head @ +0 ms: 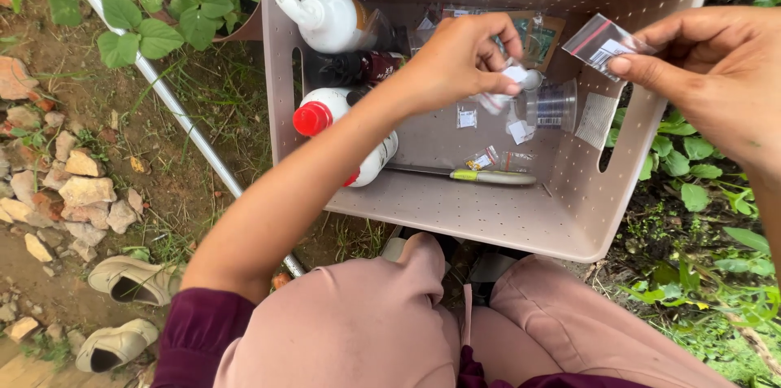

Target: Selecting seed packets from a bin, opening them, and planting seeds in the soil

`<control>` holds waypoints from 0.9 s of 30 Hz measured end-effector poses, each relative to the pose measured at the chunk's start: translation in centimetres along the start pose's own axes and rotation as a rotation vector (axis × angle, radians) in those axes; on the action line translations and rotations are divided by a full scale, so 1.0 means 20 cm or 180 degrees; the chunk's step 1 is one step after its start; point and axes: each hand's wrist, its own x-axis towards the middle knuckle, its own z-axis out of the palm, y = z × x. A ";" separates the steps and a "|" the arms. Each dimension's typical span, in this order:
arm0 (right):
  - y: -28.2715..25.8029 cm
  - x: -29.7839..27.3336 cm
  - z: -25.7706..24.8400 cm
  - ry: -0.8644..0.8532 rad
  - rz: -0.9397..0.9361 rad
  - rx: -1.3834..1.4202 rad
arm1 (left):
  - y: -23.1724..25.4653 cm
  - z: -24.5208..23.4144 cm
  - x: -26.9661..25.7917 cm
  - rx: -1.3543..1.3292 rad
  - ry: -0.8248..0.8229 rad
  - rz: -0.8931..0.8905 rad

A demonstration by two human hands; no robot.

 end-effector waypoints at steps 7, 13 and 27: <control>-0.14 0.01 0.00 0.0004 0.0141 0.0143 | 0.21 0.07 -0.16 -0.2049 0.0569 0.0195; -0.18 0.00 -0.01 -0.0004 0.0168 0.0238 | 0.37 0.09 -0.27 -0.2318 0.0743 0.0255; -0.26 -0.01 0.01 -0.0087 0.0426 0.0006 | 0.36 0.22 -0.35 -0.2903 0.0817 0.1398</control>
